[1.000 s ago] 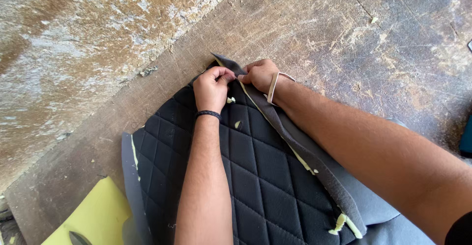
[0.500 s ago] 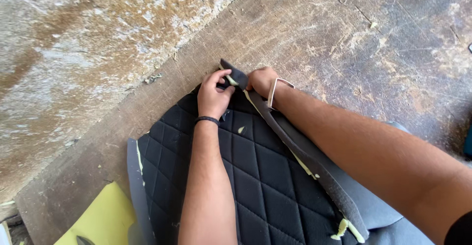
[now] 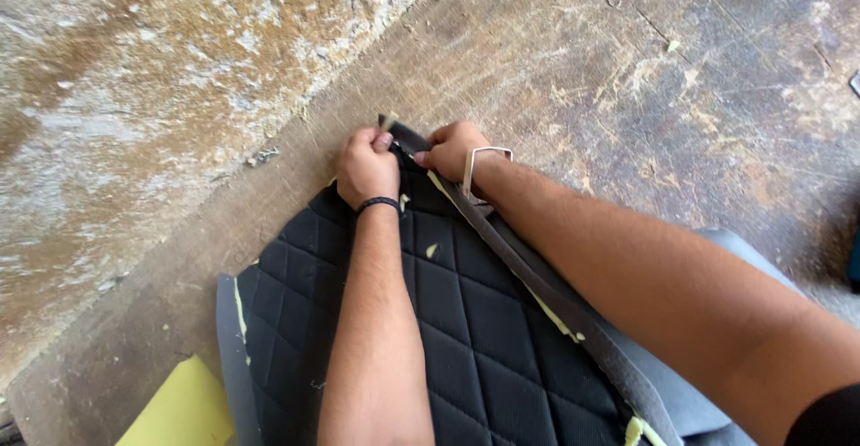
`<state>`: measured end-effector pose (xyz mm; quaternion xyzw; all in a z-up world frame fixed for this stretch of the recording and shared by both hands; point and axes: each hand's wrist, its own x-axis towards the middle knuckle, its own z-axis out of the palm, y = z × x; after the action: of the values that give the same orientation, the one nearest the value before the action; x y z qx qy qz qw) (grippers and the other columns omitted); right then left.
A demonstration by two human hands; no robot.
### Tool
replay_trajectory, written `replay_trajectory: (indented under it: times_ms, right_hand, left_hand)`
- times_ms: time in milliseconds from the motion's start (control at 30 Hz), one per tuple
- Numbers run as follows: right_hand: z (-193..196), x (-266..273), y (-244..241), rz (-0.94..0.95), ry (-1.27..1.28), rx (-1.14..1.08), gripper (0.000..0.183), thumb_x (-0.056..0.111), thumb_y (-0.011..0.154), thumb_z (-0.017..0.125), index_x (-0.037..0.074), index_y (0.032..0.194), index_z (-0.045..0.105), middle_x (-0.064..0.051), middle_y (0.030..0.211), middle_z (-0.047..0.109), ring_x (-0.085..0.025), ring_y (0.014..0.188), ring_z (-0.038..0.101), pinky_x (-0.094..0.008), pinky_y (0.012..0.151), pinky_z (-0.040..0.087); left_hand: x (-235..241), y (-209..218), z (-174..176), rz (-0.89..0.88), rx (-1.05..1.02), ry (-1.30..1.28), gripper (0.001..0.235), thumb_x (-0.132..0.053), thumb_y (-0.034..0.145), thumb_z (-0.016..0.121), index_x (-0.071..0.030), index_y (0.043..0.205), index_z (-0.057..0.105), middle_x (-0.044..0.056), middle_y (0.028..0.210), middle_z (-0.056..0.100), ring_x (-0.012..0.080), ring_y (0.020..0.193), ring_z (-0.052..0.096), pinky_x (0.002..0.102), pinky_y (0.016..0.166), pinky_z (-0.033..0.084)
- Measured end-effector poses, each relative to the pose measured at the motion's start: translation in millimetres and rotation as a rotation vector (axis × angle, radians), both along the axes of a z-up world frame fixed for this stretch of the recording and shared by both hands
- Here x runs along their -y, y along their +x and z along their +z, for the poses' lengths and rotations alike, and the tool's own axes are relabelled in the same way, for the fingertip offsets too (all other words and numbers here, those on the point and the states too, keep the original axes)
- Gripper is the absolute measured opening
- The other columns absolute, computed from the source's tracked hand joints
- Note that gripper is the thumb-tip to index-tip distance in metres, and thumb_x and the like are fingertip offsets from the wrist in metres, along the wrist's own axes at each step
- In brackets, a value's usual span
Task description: The person smooths and aligns a gray quilted seat cover over a cushion, then peels back the cover to remove excess foam from the edges. The person uses hands to press and adjust the cover and removes foam pieces by hand.
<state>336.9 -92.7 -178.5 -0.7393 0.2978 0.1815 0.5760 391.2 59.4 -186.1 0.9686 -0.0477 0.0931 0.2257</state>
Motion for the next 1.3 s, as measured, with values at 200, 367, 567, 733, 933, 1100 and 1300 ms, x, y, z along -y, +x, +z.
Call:
replay_trajectory:
  times_ms: [200,367,567,733,933,1100,1300]
  right_hand:
    - [-2.5,-1.8,-5.1,-0.01,0.045,-0.036,0.037,0.022,0.083,0.079,0.011,0.118,0.077,-0.009,0.1,0.081,-0.019,0.09,0.076,-0.035,0.082,0.059]
    - [0.4,-2.9,-4.4,-0.003,-0.01,-0.048,0.036,0.021,0.084,0.079,0.012,0.118,0.078,-0.01,0.101,0.08,-0.02,0.093,0.074,-0.037,0.086,0.057]
    - [2.2,-3.5,-4.2,0.065,-0.045,-0.023,0.035,0.024,0.085,0.078,0.014,0.118,0.077,-0.009,0.101,0.08,-0.02,0.092,0.075,-0.036,0.086,0.057]
    - [1.3,-9.1,-0.4,0.056,-0.027,0.008,0.035,0.023,0.085,0.078,0.014,0.118,0.077,-0.008,0.1,0.079,-0.019,0.092,0.075,-0.035,0.086,0.057]
    - [9.3,-6.8,-3.4,0.017,0.051,-0.029,0.033,0.019,0.087,0.075,0.016,0.12,0.078,-0.007,0.1,0.08,-0.018,0.09,0.075,-0.033,0.084,0.058]
    - [18.2,-0.3,-7.3,-0.029,0.078,-0.1,0.032,0.019,0.087,0.076,0.014,0.119,0.078,-0.005,0.1,0.079,-0.016,0.089,0.075,-0.032,0.083,0.058]
    - [5.2,-5.7,-5.7,-0.137,0.315,0.099,0.029,0.017,0.079,0.085,0.006,0.105,0.079,-0.004,0.085,0.078,-0.012,0.071,0.07,-0.03,0.066,0.058]
  left_hand:
    - [-20.3,-6.8,14.0,-0.441,-0.059,-0.357,0.036,-0.027,0.071,0.082,-0.015,0.104,0.076,0.007,0.101,0.07,0.0278,0.085,0.07,0.039,0.075,0.058]
    - [-3.8,-7.1,15.8,-0.15,-0.099,-0.031,0.02,-0.033,0.08,0.081,-0.019,0.093,0.077,0.008,0.101,0.073,0.0311,0.089,0.07,0.045,0.073,0.055]
    - [5.2,7.6,4.0,0.195,-0.129,0.063,0.021,-0.035,0.094,0.069,-0.014,0.095,0.072,0.013,0.099,0.071,0.0376,0.094,0.068,0.053,0.073,0.052]
    - [-5.4,17.9,5.9,0.292,-0.089,-0.237,0.024,-0.028,0.1,0.062,-0.004,0.097,0.065,0.014,0.09,0.073,0.0322,0.076,0.072,0.045,0.063,0.055]
    - [-11.6,20.3,16.8,0.41,-0.276,-0.807,0.02,-0.02,0.106,0.047,-0.002,0.101,0.053,0.01,0.084,0.07,0.0163,0.055,0.07,0.03,0.041,0.053]
    - [-32.6,26.7,44.4,0.564,-0.125,-1.279,0.014,-0.016,0.105,0.038,-0.008,0.112,0.047,0.005,0.087,0.072,0.0154,0.061,0.072,0.028,0.051,0.063]
    - [-24.7,-34.4,73.2,-0.188,-0.366,-0.472,0.016,-0.019,0.086,0.077,-0.007,0.096,0.073,0.011,0.079,0.073,0.0238,0.069,0.07,0.036,0.06,0.055]
